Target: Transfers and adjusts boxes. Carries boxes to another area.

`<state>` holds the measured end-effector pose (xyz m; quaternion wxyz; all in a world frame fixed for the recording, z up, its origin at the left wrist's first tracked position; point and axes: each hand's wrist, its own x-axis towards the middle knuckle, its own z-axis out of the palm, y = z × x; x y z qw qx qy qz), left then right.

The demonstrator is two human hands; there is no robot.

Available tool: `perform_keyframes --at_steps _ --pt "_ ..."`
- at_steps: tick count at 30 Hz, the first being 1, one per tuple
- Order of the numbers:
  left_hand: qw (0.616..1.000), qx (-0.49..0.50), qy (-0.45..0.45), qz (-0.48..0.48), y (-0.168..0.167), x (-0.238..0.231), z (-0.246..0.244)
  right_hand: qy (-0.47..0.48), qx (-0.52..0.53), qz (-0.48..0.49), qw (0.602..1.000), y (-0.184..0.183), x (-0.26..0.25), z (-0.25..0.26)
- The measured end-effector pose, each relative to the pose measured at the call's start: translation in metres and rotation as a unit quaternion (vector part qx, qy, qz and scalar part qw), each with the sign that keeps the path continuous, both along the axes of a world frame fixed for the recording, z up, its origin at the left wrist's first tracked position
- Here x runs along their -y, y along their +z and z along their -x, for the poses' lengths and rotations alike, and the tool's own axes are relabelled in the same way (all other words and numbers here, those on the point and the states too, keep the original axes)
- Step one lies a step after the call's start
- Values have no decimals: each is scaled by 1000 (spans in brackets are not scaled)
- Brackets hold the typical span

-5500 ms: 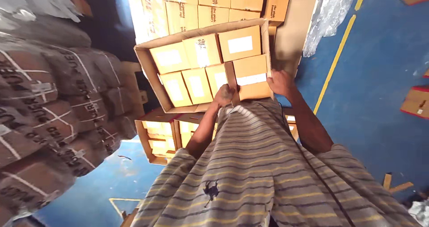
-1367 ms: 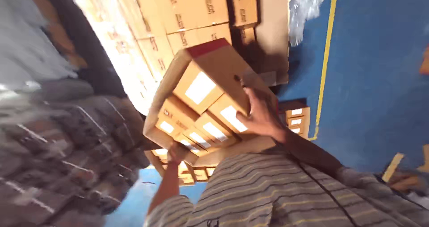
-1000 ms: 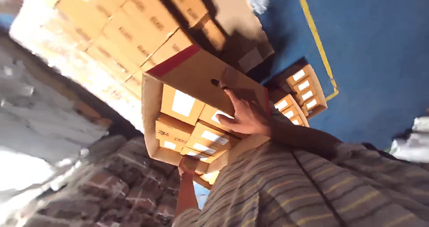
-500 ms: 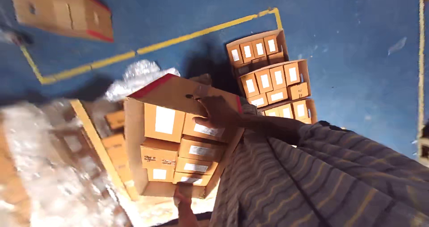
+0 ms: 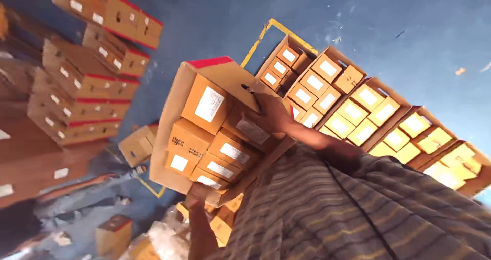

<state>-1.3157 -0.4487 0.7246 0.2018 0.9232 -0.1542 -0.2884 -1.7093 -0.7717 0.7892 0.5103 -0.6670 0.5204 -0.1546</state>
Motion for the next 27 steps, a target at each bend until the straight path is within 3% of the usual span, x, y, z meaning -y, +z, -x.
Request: perform_keyframes --at_steps 6,10,15,19,21,24,27 --pt "990 -91 -90 57 -33 187 -107 -165 -2 -13 986 -32 42 -15" --pt "981 -100 -168 18 -77 337 -182 -274 -17 -19 961 -54 81 -58" --pt "945 -72 -315 -54 -61 530 -244 -409 -14 -88 908 -50 102 -118" --pt "908 -18 -408 -93 -53 655 -224 -535 6 -102 838 -43 92 -154" --pt "876 -11 -470 -106 -49 705 -191 -589 7 -100 802 -46 87 -161" --pt "792 39 -590 -152 -38 771 -128 -668 33 -107 736 -55 69 -171" --pt "758 44 -640 -117 -43 830 -66 -744 76 -115 654 -73 48 -181"
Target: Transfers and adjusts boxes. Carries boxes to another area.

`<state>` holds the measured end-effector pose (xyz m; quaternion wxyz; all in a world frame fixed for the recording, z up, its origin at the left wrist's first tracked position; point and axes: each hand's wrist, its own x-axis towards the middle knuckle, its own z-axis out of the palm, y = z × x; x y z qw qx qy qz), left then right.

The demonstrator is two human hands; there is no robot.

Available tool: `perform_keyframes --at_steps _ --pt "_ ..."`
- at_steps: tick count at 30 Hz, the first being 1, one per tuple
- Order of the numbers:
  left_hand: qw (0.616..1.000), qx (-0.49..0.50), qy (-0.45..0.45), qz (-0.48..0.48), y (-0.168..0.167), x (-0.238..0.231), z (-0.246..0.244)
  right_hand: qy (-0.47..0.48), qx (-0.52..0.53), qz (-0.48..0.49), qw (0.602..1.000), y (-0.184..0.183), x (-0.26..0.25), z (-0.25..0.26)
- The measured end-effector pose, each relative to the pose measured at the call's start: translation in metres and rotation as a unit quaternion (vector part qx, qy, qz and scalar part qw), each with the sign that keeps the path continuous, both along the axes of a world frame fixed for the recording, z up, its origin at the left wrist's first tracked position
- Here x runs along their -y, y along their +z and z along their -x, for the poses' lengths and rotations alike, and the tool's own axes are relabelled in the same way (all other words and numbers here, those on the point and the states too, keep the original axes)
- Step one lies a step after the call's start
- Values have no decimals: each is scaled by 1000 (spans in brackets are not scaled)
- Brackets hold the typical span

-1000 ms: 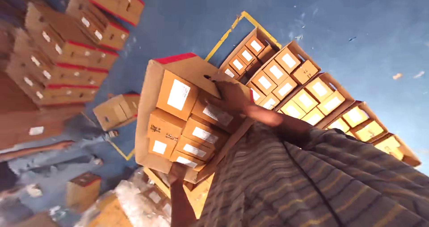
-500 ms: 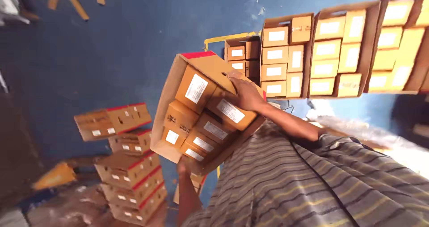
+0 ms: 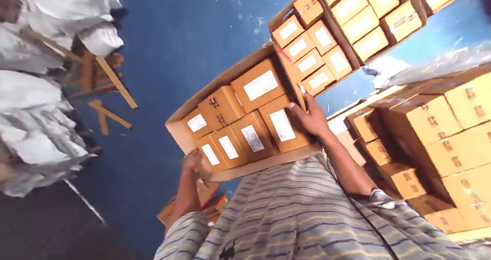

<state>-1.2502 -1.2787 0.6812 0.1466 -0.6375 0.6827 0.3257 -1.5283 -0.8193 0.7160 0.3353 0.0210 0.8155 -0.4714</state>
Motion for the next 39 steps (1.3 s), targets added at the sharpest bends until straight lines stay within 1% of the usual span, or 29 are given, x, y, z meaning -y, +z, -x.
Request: perform_keyframes --at_steps 2,4,6,8,10,12,14,15,16,17,19,20,22,24,25,27,30,32,35,37,39 --pt "998 -4 -62 2 11 25 46 -69 24 10 997 -12 -9 -18" --pt "993 -11 -116 -3 14 53 103 -150 35 16 988 -18 -9 -33" --pt "986 -7 -159 -42 14 78 160 -221 46 19 974 -24 0 -47" --pt "972 1 -205 -114 4 102 221 -286 46 20 957 -31 20 -60" --pt "950 21 -245 -191 -20 127 276 -342 55 6 938 -38 46 -78" --pt "936 52 -267 -224 -50 152 334 -395 75 -6 916 -45 80 -94" --pt "930 88 -289 -211 -85 165 385 -446 102 -4 889 -63 108 -111" --pt "924 108 -305 -201 -101 169 406 -480 119 10 869 -77 122 -120" --pt "919 127 -319 -194 -118 173 422 -520 147 30 841 -93 136 -131" --pt "914 142 -327 -192 -135 176 435 -565 180 47 804 -111 151 -140" --pt "912 148 -325 -200 -167 165 462 -643 224 45 731 -165 179 -151" --pt "911 147 -324 -209 -182 155 471 -664 233 21 710 -195 191 -159" --pt "908 142 -318 -232 -216 134 487 -685 235 -34 689 -258 205 -171" --pt "902 143 -322 -248 -256 118 506 -695 226 -54 680 -313 207 -176" --pt "896 145 -332 -256 -277 113 516 -697 219 -57 680 -335 206 -176" --pt "888 142 -350 -264 -322 104 535 -696 203 -65 686 -373 193 -165" --pt "878 110 -392 -251 -378 83 560 -697 194 -61 687 -427 166 -138" --pt "866 94 -436 -225 -416 66 576 -697 199 -57 687 -469 145 -121" --pt "850 105 -495 -146 -455 41 593 -695 219 -68 682 -528 129 -101" --pt "851 104 -509 -79 -470 25 603 -703 211 -79 674 -546 127 -92" --pt "838 108 -529 -79 -476 38 587 -699 201 -46 685 -539 136 -120"
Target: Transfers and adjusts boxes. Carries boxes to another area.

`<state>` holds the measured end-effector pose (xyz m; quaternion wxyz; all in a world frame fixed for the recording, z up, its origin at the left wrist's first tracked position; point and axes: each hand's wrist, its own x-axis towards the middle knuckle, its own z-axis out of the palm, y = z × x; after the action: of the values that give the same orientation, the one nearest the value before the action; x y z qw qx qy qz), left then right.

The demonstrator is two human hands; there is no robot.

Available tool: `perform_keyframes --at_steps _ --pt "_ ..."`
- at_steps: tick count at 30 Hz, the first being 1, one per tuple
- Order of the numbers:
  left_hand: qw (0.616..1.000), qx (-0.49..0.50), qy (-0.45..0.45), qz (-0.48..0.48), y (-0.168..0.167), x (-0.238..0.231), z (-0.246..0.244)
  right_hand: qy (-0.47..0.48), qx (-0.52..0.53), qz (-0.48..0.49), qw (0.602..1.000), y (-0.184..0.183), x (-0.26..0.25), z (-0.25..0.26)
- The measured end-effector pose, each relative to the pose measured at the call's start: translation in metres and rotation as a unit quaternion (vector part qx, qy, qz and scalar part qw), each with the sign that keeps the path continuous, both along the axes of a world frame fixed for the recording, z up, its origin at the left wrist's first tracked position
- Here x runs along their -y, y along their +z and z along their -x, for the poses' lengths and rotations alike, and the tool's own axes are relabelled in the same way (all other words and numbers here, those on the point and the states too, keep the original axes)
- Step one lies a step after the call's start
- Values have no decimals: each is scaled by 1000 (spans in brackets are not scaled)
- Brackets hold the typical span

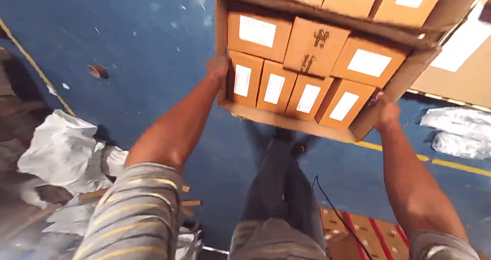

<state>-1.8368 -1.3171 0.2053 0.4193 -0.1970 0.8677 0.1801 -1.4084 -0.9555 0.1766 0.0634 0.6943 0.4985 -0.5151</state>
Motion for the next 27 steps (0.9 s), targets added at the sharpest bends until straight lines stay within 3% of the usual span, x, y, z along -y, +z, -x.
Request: perform_keyframes --at_steps 4,8,10,13,17,20,24,27 --pt "992 -9 -73 -105 7 34 -5 4 -45 -23 999 0 2 -1" --pt "988 33 -148 13 -2 67 -32 83 112 -73 988 12 27 -1" --pt "971 51 -226 59 5 73 -36 188 216 -97 953 24 37 -2" --pt "949 61 -306 55 18 75 -28 273 271 -131 914 30 37 -7" --pt "940 67 -332 31 20 83 -25 312 228 -181 904 23 36 -19" --pt "963 -16 -253 -93 6 109 -41 264 109 -189 939 24 47 -40" --pt "955 -149 -111 -233 39 163 -129 218 66 -201 953 103 176 -75" --pt "943 7 -106 -316 92 247 -246 264 35 -46 963 169 320 -146"
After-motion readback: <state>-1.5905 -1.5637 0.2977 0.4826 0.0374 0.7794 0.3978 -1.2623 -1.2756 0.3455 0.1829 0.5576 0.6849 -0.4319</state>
